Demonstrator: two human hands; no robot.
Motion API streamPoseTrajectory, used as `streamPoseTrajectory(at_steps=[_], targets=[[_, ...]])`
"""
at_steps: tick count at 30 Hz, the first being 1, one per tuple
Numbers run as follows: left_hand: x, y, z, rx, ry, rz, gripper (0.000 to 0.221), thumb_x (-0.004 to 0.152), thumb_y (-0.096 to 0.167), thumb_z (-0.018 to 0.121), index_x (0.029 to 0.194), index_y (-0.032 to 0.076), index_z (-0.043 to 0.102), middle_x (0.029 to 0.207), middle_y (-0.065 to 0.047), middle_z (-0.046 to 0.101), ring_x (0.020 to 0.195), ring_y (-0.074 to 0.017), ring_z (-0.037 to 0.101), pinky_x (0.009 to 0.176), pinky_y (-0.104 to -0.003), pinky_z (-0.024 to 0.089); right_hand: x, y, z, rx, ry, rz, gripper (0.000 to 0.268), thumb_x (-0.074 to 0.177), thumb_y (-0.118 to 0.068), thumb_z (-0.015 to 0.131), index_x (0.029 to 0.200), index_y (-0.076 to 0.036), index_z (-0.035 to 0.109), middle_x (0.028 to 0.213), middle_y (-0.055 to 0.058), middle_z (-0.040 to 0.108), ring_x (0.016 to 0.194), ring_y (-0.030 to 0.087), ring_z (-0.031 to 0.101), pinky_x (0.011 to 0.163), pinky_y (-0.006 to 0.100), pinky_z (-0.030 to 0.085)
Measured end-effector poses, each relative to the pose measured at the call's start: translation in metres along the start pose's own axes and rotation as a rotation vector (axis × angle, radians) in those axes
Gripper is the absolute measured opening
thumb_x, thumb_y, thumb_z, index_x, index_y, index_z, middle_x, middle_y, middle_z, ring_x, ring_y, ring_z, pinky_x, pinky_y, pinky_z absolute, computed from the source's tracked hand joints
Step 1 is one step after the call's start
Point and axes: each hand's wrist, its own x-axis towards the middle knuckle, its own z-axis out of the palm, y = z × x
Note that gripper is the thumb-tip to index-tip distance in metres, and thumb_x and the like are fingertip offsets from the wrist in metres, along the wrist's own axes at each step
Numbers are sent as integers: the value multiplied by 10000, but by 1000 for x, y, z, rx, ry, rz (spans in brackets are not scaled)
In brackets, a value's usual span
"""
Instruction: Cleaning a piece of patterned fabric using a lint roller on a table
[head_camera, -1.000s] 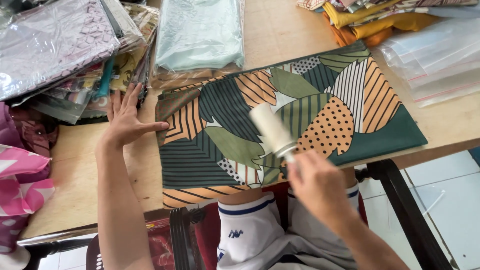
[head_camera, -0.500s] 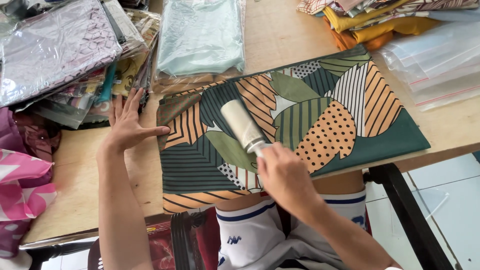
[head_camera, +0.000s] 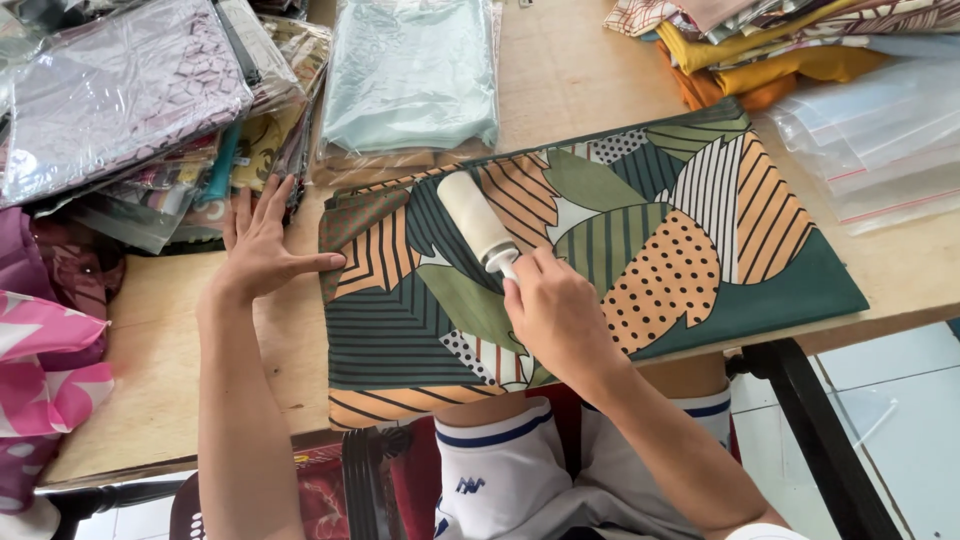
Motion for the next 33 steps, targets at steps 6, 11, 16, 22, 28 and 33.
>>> streamPoseTrajectory(at_steps=[6, 11, 16, 22, 28, 33], targets=[[4, -1, 0, 9, -18, -15, 1373, 532, 766, 800, 1659, 379, 119, 1738, 90, 38, 1588, -281, -55, 1279, -516, -52, 2, 74, -16, -159, 18, 282, 171, 986, -170, 608, 991, -9, 663, 882, 153, 613, 747, 374, 696, 645, 461, 569], [4, -4, 1, -2, -9, -23, 1389, 501, 769, 806, 1656, 403, 126, 1736, 117, 37, 1590, -259, -56, 1273, -509, -56, 3, 105, -28, -341, 42, 397, 187, 1029, -141, 570, 1041, 20, 665, 908, 157, 624, 731, 309, 692, 672, 416, 576], [4, 0, -3, 20, -26, -17, 1385, 497, 773, 798, 1651, 410, 123, 1735, 121, 28, 1590, -257, -53, 1278, -509, -54, 11, 22, -11, -155, -68, 268, 197, 967, -134, 593, 1040, 36, 662, 905, 196, 633, 767, 384, 711, 664, 491, 590], [-3, 16, -11, 39, -62, -57, 1382, 506, 730, 809, 1651, 372, 123, 1739, 100, 45, 1595, -241, -39, 1292, -484, -35, 14, 43, -24, -90, -141, 119, 212, 1007, -115, 527, 1051, 21, 684, 912, 184, 673, 776, 355, 727, 667, 451, 601], [-11, 32, -17, 10, -111, -116, 1317, 578, 622, 744, 1648, 332, 33, 1738, 141, -65, 1578, -169, -201, 1254, -427, -137, 2, 204, -62, -375, 21, 506, 245, 955, -105, 701, 1154, 38, 683, 1060, 215, 695, 777, 296, 691, 626, 419, 606], [-10, 32, -19, 25, -121, -121, 1314, 580, 643, 734, 1648, 329, 37, 1740, 129, -70, 1578, -159, -207, 1252, -409, -147, -29, 195, -92, -305, 193, 449, 220, 1101, -180, 611, 1005, 9, 668, 972, 193, 678, 759, 341, 645, 594, 487, 499]])
